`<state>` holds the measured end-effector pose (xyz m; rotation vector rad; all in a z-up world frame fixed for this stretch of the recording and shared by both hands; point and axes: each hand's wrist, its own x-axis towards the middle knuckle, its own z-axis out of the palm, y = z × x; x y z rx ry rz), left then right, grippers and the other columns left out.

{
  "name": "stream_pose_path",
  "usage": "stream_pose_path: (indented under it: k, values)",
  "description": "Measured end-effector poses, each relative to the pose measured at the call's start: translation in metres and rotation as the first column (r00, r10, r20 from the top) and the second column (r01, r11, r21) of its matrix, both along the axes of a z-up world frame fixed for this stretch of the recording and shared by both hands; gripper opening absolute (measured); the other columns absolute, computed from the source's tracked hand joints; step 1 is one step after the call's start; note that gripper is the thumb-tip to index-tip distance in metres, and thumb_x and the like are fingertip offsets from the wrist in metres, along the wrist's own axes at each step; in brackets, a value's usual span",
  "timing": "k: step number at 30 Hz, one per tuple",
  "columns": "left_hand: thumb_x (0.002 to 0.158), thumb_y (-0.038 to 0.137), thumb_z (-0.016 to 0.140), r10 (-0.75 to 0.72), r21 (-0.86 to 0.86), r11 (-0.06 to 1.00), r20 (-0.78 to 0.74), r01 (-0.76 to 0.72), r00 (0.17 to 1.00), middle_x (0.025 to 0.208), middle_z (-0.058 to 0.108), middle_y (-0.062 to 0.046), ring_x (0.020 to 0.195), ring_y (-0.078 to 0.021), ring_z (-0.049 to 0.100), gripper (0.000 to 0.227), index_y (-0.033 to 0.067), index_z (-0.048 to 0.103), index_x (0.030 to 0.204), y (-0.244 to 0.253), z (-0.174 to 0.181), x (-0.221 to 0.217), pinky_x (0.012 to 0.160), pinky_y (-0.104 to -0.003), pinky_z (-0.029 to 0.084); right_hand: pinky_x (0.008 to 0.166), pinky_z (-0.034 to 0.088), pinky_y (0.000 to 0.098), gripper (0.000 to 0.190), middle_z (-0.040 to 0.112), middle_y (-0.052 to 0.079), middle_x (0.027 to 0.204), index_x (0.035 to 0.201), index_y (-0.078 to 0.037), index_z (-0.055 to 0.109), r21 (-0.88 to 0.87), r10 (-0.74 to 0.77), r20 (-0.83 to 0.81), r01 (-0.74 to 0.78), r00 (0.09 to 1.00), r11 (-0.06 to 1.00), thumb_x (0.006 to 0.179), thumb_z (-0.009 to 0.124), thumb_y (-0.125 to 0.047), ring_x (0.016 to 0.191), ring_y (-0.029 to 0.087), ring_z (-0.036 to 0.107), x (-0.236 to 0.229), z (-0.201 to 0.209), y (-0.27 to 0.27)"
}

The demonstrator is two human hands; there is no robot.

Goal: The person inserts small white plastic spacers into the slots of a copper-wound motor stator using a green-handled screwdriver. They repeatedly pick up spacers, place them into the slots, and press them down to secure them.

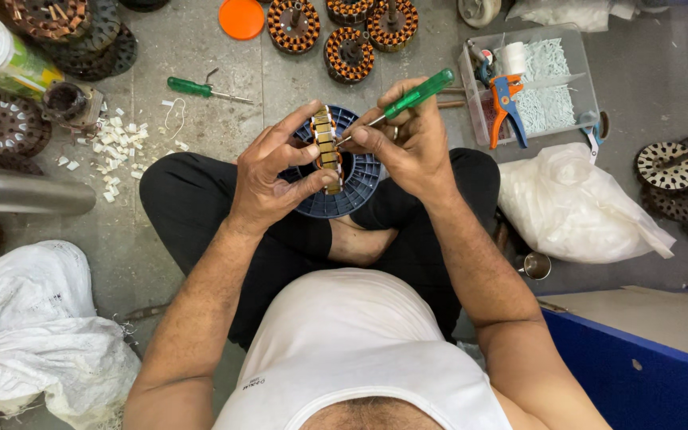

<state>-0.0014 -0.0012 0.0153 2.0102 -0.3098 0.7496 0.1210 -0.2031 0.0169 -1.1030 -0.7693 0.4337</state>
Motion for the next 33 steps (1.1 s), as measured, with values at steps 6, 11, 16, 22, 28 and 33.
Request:
stream_pose_path:
  k: [6, 11, 16, 22, 28, 33]
  values:
    - [0.086, 0.041, 0.085, 0.008, -0.021, 1.000, -0.012, -0.008, 1.000, 0.152, 0.060, -0.008, 0.136, -0.0257, 0.064, 0.038, 0.0306, 0.063, 0.116, -0.003, -0.004, 0.002, 0.111, -0.037, 0.059, 0.090, 0.066, 0.0452, 0.040, 0.070, 0.023, 0.108, 0.129, -0.007, 0.034, -0.002, -0.006, 0.029, 0.006, 1.000, 1.000, 0.105, 0.062, 0.009, 0.105, 0.030, 0.076, 0.003, 0.001, 0.001]
    - [0.086, 0.042, 0.085, 0.013, -0.019, 1.000, -0.012, -0.013, 1.000, 0.152, 0.060, -0.007, 0.136, -0.0241, 0.064, 0.037, 0.0316, 0.063, 0.114, -0.003, -0.007, 0.003, 0.111, -0.036, 0.058, 0.091, 0.069, 0.0418, 0.039, 0.070, 0.022, 0.109, 0.127, -0.005, 0.035, -0.081, -0.063, 0.166, 0.077, 0.984, 0.994, 0.105, 0.064, 0.009, 0.105, 0.028, 0.077, -0.002, 0.007, 0.000]
    - [0.085, 0.042, 0.085, 0.027, 0.001, 1.000, -0.017, -0.027, 1.000, 0.151, 0.061, -0.008, 0.130, -0.0221, 0.067, 0.037, 0.0307, 0.064, 0.114, -0.004, -0.007, 0.002, 0.106, -0.035, 0.060, 0.086, 0.070, 0.0361, 0.039, 0.071, 0.020, 0.106, 0.123, -0.003, 0.038, -0.199, -0.138, 0.392, 0.231, 0.910, 0.953, 0.103, 0.069, 0.008, 0.103, 0.026, 0.078, -0.010, 0.017, -0.003]
    - [0.086, 0.037, 0.088, 0.010, 0.049, 0.999, 0.017, -0.011, 1.000, 0.150, 0.060, -0.013, 0.127, -0.0264, 0.068, 0.043, 0.0218, 0.061, 0.116, -0.001, 0.000, 0.001, 0.101, -0.035, 0.060, 0.087, 0.069, 0.0341, 0.040, 0.072, 0.017, 0.111, 0.127, -0.004, 0.038, -0.095, -0.173, 0.218, 0.198, 0.960, 0.976, 0.104, 0.070, 0.005, 0.104, 0.024, 0.077, -0.006, 0.008, -0.006]
    - [0.087, 0.022, 0.093, -0.073, -0.053, 0.996, -0.031, 0.072, 0.997, 0.154, 0.055, -0.023, 0.138, -0.0348, 0.064, 0.048, 0.0125, 0.058, 0.119, 0.001, 0.001, 0.000, 0.107, -0.039, 0.058, 0.074, 0.061, 0.0416, 0.055, 0.074, 0.019, 0.093, 0.133, 0.001, 0.043, -0.557, -0.298, 0.441, 0.519, 0.846, 0.648, 0.090, 0.076, -0.003, 0.085, 0.033, 0.075, 0.084, -0.071, -0.053]
    - [0.080, 0.023, 0.096, -0.041, 0.013, 0.999, -0.104, 0.042, 0.994, 0.156, 0.053, -0.023, 0.142, -0.0367, 0.057, 0.065, 0.0089, 0.055, 0.128, 0.001, 0.007, -0.003, 0.118, -0.043, 0.051, 0.079, 0.057, 0.0527, 0.060, 0.072, 0.026, 0.094, 0.131, 0.004, 0.049, -0.828, 0.055, 0.561, 0.559, 0.826, 0.044, 0.078, 0.074, -0.009, 0.089, 0.044, 0.071, 0.153, -0.200, -0.078]
